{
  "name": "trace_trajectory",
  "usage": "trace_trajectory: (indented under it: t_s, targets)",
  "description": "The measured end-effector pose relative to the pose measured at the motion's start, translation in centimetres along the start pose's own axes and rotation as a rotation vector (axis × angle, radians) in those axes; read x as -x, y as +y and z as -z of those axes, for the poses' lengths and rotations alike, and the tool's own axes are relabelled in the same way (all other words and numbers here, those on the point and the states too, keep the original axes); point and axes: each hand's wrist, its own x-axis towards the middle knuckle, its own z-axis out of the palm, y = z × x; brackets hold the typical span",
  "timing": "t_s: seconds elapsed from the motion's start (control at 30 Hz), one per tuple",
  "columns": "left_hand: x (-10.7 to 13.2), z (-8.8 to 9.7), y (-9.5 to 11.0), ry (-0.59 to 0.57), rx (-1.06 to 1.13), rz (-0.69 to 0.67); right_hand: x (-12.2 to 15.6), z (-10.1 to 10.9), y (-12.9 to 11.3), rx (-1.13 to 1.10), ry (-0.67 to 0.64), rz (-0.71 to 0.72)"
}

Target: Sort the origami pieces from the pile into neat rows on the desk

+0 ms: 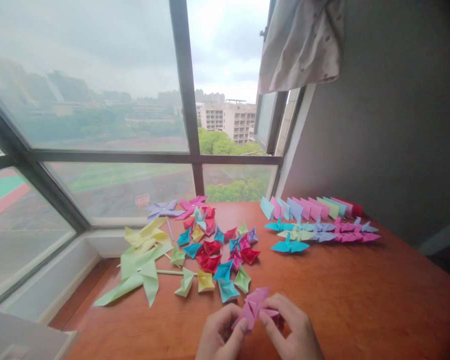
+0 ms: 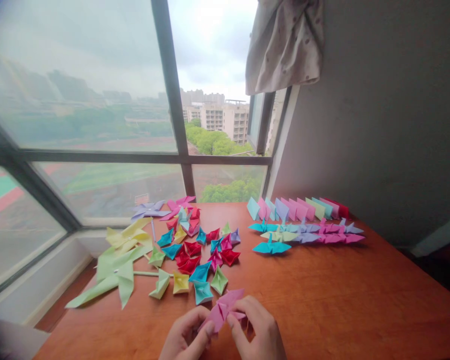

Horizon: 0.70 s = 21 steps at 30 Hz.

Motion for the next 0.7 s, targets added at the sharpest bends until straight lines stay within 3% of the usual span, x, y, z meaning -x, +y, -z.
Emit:
trace_trajectory:
  t_s: [0.17,0.43,0.6,0.7]
  targets:
    - [0.0,0.4,-0.4,-0.070,-0.081,-0.034,0.0,0.3,0.5,0.057,0.015,0.020]
    - [-0.1,0.3,-1.0,-0.060,-0.139,-0.051,0.1,1.1,0.5,0.086,0.089,-0.060]
    - [0.2,0.1,0.0,-0.068,-0.183,-0.035,-0.3,3.1,1.2,0.123,0.093,-0.151]
    - [0.3,0.0,0.6,-0.066,-0.193,-0.021,-0.4,4.8,2.4,0.258,0.110,-0.169]
